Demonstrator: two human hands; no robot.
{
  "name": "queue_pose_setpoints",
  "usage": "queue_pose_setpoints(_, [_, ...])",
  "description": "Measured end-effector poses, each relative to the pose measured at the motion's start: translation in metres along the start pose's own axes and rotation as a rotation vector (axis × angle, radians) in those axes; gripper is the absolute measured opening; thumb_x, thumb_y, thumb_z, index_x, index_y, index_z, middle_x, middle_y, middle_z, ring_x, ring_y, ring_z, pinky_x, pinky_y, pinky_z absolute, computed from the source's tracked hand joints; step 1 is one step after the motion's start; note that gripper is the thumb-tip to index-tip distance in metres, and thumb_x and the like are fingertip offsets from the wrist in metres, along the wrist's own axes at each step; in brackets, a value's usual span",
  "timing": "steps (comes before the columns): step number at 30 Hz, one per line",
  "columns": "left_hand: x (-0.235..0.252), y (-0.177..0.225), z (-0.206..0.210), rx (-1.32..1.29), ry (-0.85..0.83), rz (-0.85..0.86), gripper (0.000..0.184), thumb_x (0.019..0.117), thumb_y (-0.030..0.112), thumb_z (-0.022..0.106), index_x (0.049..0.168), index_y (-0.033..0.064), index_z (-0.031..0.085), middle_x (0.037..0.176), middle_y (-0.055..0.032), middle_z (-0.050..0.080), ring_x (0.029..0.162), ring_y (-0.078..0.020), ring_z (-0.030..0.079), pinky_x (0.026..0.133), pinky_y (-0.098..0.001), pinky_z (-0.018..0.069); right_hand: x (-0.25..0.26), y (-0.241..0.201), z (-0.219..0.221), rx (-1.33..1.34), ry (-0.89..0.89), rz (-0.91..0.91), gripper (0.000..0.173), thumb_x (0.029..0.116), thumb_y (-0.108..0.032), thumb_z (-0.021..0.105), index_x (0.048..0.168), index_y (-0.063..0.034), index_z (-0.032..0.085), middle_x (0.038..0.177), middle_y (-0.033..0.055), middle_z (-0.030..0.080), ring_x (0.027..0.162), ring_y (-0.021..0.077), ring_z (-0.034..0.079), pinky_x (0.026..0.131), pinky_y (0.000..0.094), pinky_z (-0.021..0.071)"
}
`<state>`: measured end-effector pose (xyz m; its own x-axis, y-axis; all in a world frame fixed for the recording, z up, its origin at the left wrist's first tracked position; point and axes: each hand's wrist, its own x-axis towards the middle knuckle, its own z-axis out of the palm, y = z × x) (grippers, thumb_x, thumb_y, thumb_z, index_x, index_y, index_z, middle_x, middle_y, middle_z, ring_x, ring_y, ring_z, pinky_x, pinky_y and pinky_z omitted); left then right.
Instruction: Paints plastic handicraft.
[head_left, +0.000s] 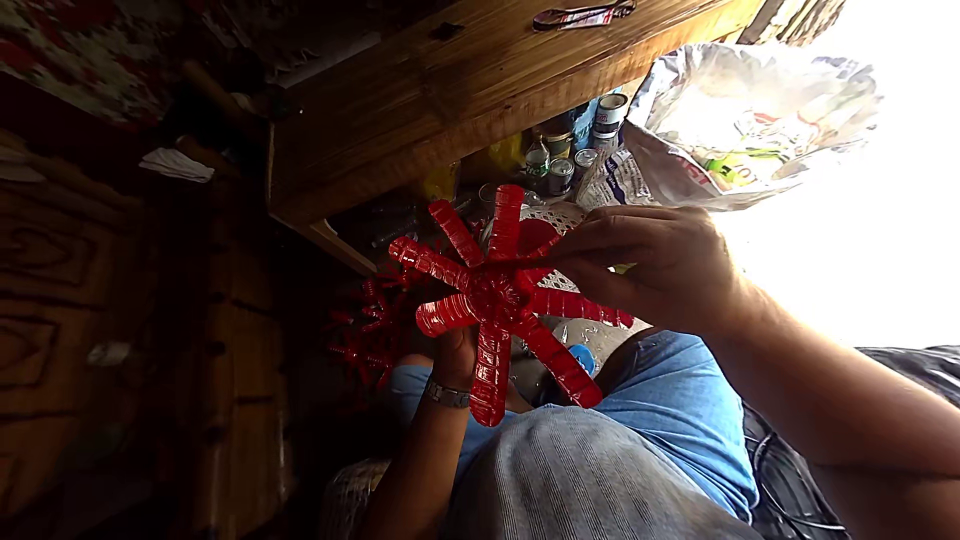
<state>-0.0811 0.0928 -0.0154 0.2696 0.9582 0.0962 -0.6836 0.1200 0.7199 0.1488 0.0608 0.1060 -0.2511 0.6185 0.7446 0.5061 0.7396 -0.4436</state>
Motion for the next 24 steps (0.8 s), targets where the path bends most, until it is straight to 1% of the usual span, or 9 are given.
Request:
queue_pose_setpoints(3, [0.007, -0.017, -0.026, 0.008, -0.026, 0.042, 0.015, 0.1013, 0.022, 0.057, 0.099, 0.0187, 0.071, 0.096, 0.0027, 0.074, 0.096, -0.0075, 0.070, 0.089, -0.0292, 0.0568, -0.004, -0.002, -0.004, -0.006, 0.034, 0.022, 0.015, 0.0931, -0.012, 0.067, 0.095, 0.0000, 0.076, 0.086, 0.0005, 0.070, 0.076, -0.0028, 0.066, 0.069, 0.0129, 0.0578])
queue_pose_setpoints(5, [0.013, -0.035, -0.056, 0.158, -0.114, 0.120, 0.019, 0.1039, 0.018, 0.051, 0.108, 0.0199, 0.069, 0.104, 0.0071, 0.072, 0.102, -0.0042, 0.066, 0.095, -0.0279, 0.0535, -0.004, -0.004, -0.005, -0.008, 0.008, 0.021, 0.015, 0.0928, -0.013, 0.067, 0.094, -0.0010, 0.075, 0.086, -0.0002, 0.070, 0.077, -0.0023, 0.066, 0.070, 0.0134, 0.0584])
queue_pose_setpoints(7, [0.015, -0.043, -0.066, 0.226, -0.127, 0.151, 0.023, 0.1034, 0.012, 0.048, 0.109, 0.0197, 0.069, 0.103, 0.0090, 0.071, 0.101, -0.0018, 0.066, 0.094, -0.0258, 0.0537, -0.002, -0.003, -0.003, -0.014, -0.027, 0.016, 0.014, 0.0923, -0.014, 0.067, 0.093, -0.0024, 0.076, 0.086, -0.0005, 0.071, 0.078, -0.0021, 0.067, 0.071, 0.0143, 0.0589])
queue_pose_setpoints(11, [0.015, -0.044, -0.061, 0.160, -0.102, 0.116, 0.021, 0.1023, 0.012, 0.051, 0.106, 0.0208, 0.070, 0.102, 0.0086, 0.072, 0.100, -0.0023, 0.066, 0.093, -0.0254, 0.0537, 0.005, 0.000, 0.001, 0.012, -0.053, 0.013, 0.013, 0.0927, -0.014, 0.068, 0.095, -0.0030, 0.075, 0.087, -0.0009, 0.070, 0.076, -0.0025, 0.066, 0.069, 0.0134, 0.0586])
queue_pose_setpoints(15, [0.011, -0.049, -0.076, 0.076, -0.034, 0.004, 0.027, 0.1039, 0.006, 0.042, 0.112, 0.0173, 0.065, 0.106, 0.0058, 0.069, 0.103, -0.0033, 0.064, 0.094, -0.0245, 0.0521, 0.005, 0.000, -0.002, 0.013, -0.042, 0.032, 0.013, 0.0922, -0.013, 0.067, 0.096, -0.0032, 0.075, 0.088, -0.0013, 0.069, 0.075, -0.0035, 0.065, 0.067, 0.0123, 0.0575])
queue_pose_setpoints(17, [0.011, -0.048, -0.079, 0.087, -0.028, -0.022, 0.026, 0.1041, 0.008, 0.044, 0.112, 0.0186, 0.066, 0.106, 0.0069, 0.069, 0.103, -0.0024, 0.064, 0.094, -0.0240, 0.0523, 0.003, -0.002, -0.003, 0.000, -0.045, 0.044, 0.013, 0.0916, -0.014, 0.068, 0.095, -0.0037, 0.075, 0.087, -0.0017, 0.069, 0.074, -0.0043, 0.064, 0.067, 0.0116, 0.0566])
queue_pose_setpoints(21, [0.008, -0.034, -0.058, 0.017, -0.067, -0.061, 0.018, 0.1035, 0.011, 0.048, 0.112, 0.0115, 0.064, 0.105, -0.0006, 0.068, 0.101, -0.0087, 0.065, 0.093, -0.0284, 0.0532, 0.003, 0.000, 0.002, 0.008, -0.043, 0.004, 0.013, 0.0917, -0.014, 0.069, 0.093, -0.0031, 0.075, 0.084, -0.0012, 0.070, 0.075, -0.0024, 0.065, 0.069, 0.0133, 0.0575])
queue_pose_setpoints(22, [0.005, -0.028, -0.046, -0.073, -0.111, -0.093, 0.016, 0.1026, 0.015, 0.053, 0.110, 0.0117, 0.066, 0.104, -0.0024, 0.070, 0.100, -0.0099, 0.067, 0.091, -0.0281, 0.0551, 0.003, 0.001, 0.002, 0.011, -0.039, 0.002, 0.013, 0.0921, -0.014, 0.069, 0.094, -0.0027, 0.076, 0.084, -0.0008, 0.069, 0.075, -0.0020, 0.065, 0.069, 0.0133, 0.0576])
queue_pose_setpoints(24, [0.003, -0.015, -0.018, -0.281, -0.250, -0.179, 0.020, 0.0952, 0.025, 0.067, 0.105, 0.0105, 0.076, 0.101, -0.0077, 0.076, 0.097, -0.0160, 0.073, 0.089, -0.0316, 0.0591, 0.003, 0.002, 0.001, -0.003, -0.029, -0.003, 0.014, 0.0930, -0.014, 0.068, 0.097, -0.0024, 0.076, 0.086, 0.0002, 0.070, 0.077, -0.0012, 0.066, 0.070, 0.0140, 0.0575])
